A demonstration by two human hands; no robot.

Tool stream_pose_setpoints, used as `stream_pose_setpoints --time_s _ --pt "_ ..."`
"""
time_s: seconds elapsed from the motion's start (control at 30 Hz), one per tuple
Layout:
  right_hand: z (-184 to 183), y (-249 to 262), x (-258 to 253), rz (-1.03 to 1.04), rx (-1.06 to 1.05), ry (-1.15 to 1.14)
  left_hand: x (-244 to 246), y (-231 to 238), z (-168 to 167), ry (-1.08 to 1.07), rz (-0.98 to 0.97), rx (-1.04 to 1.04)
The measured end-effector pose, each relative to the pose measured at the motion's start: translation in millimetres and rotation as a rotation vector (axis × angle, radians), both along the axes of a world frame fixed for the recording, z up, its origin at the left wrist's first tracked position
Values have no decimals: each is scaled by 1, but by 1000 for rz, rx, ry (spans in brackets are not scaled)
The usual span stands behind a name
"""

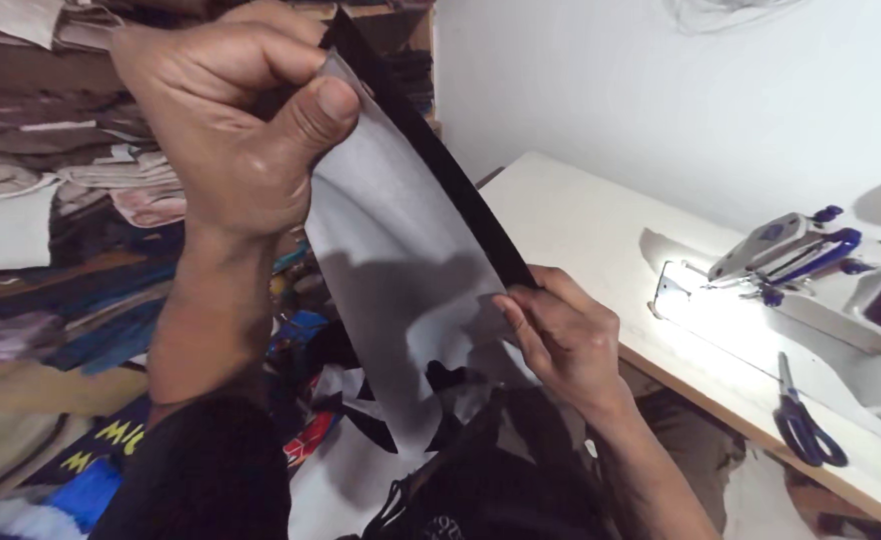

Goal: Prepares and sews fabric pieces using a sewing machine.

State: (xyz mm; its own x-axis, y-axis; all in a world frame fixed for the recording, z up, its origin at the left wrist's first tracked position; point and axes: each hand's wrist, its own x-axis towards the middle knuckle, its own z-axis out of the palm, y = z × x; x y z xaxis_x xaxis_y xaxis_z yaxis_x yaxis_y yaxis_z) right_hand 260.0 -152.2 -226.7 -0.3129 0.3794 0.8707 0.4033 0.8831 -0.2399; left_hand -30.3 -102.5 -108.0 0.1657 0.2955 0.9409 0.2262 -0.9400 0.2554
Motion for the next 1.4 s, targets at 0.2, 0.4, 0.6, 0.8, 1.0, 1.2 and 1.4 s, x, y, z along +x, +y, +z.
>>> stream_pose_setpoints --time_s 0.2,0.4,0.6,0.8,1.0,1.2,1.4 --pt "-4 -5 2 -26 45 -1 -4 3 -14 -37 46 -22" --pt "-11 -5 -1 16 -3 66 -5 3 -29 -67 5 -11" --pt "-16 -10 3 -12 -1 91 -1 2 -45 -117 -29 0" --pt "-22 -17 9 7 -19 82 -4 1 -65 -195 -65 36" --pt "-26 -24 9 -19 0 91 -3 -6 -76 -267 -60 57" --pt "-28 -28 7 -17 -10 97 1 -7 -85 -358 -69 29" --pt "-32 -24 7 -8 -50 93 7 -4 -97 -451 -12 -11"
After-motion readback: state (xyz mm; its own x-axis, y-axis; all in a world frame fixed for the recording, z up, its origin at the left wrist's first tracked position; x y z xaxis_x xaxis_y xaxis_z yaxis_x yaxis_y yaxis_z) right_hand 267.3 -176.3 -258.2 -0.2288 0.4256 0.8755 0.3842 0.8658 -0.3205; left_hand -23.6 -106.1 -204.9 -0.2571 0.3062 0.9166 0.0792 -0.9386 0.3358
